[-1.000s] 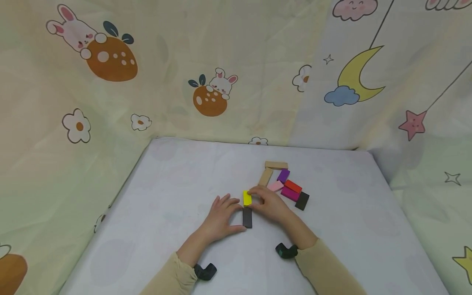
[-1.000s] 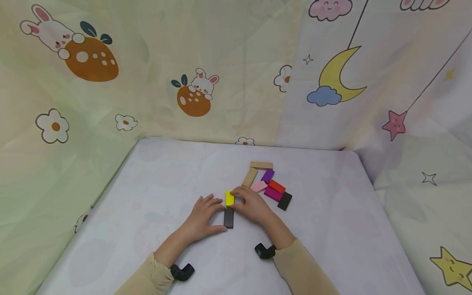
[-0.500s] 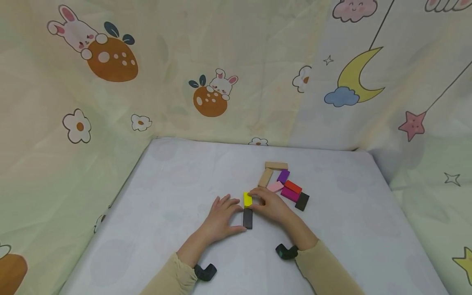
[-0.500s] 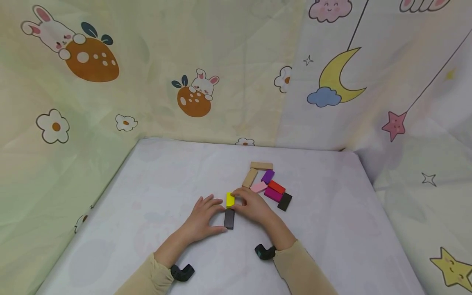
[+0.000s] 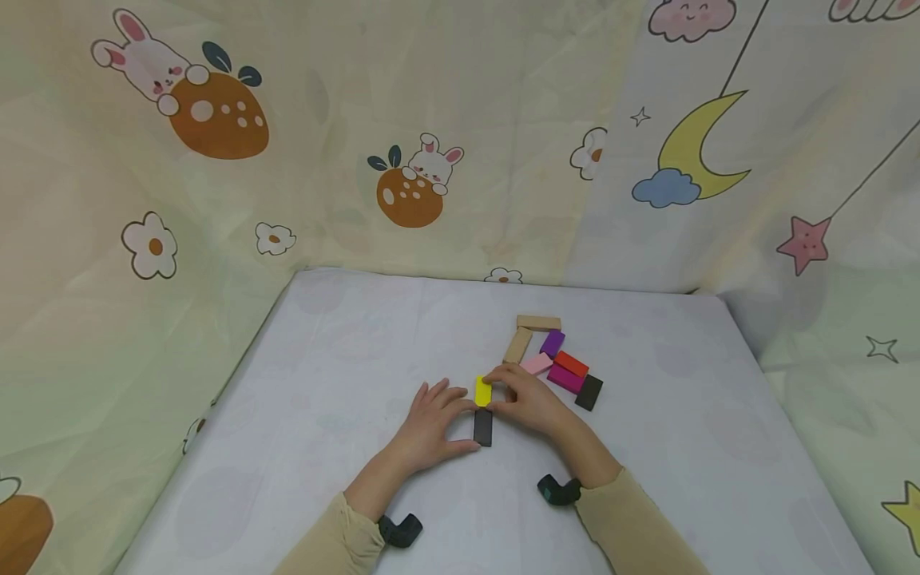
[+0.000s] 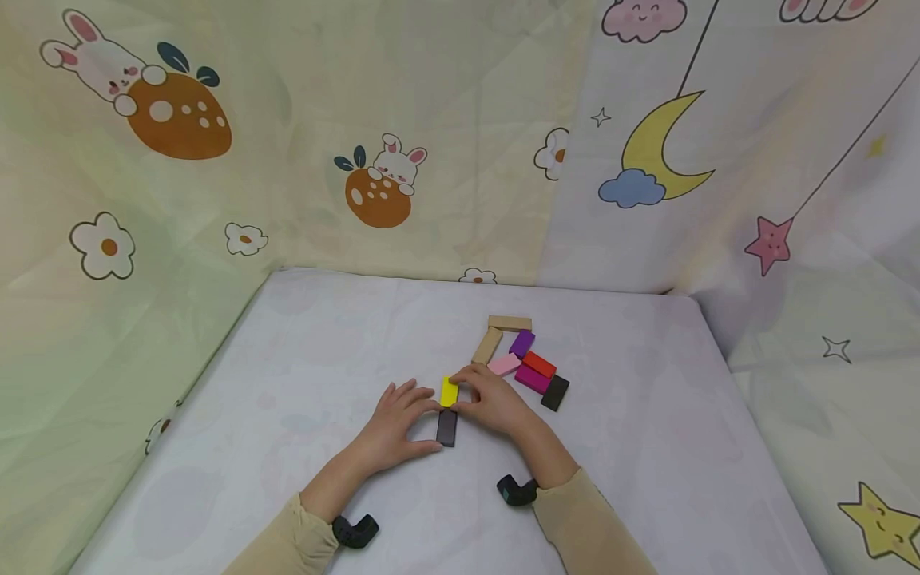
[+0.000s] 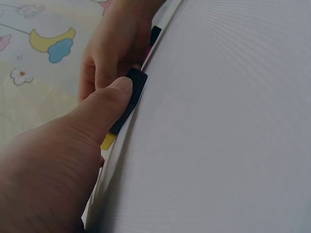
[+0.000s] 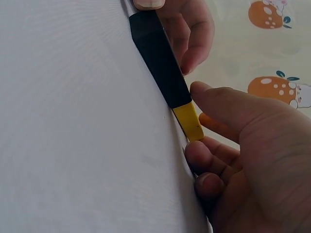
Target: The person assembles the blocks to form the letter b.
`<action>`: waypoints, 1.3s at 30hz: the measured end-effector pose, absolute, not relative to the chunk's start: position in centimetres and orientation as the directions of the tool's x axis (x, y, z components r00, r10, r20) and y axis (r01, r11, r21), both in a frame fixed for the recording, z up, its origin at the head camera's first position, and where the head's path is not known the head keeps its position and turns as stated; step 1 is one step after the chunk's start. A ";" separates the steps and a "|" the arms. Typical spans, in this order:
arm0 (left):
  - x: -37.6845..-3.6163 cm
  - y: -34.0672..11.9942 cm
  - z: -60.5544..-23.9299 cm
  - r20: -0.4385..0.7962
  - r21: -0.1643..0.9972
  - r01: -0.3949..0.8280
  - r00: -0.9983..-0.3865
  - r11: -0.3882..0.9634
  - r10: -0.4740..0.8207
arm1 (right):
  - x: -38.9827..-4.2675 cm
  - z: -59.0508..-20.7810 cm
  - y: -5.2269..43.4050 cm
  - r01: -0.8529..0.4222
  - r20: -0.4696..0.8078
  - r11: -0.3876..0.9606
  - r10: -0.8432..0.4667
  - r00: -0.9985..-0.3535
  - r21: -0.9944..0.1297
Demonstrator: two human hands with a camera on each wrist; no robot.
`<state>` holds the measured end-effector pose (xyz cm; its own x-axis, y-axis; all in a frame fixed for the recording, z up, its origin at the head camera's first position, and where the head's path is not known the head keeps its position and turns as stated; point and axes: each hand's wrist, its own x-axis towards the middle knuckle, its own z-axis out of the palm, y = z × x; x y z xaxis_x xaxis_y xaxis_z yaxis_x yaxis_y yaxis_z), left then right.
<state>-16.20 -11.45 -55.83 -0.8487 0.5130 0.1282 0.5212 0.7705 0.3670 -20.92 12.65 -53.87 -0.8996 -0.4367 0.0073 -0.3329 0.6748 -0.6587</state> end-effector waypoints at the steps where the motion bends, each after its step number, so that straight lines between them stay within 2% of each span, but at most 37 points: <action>1: -16.2 -11.4 -55.8 0.131 0.367 0.523 -0.848 0.770 0.514 | -20.9 -53.9 12.7 -0.334 0.006 0.676 -0.438 -0.899 -0.656; 9: -16.2 -11.5 -55.8 0.171 0.345 0.551 -0.833 0.760 0.527 | -20.9 -54.0 12.6 -0.334 -0.013 0.687 -0.447 -0.895 -0.645; 15: -16.0 -11.5 -55.5 0.150 0.317 0.570 -0.819 0.758 0.553 | -20.9 -54.1 12.6 -0.352 -0.009 0.692 -0.460 -0.888 -0.630; 31: -16.2 -11.6 -55.6 0.136 0.339 0.565 -0.821 0.753 0.555 | -20.9 -54.0 12.6 -0.378 -0.021 0.712 -0.482 -0.876 -0.592; 39: -16.2 -11.6 -55.6 0.120 0.325 0.567 -0.818 0.757 0.562 | -20.9 -53.8 12.7 -0.330 -0.050 0.705 -0.460 -0.887 -0.627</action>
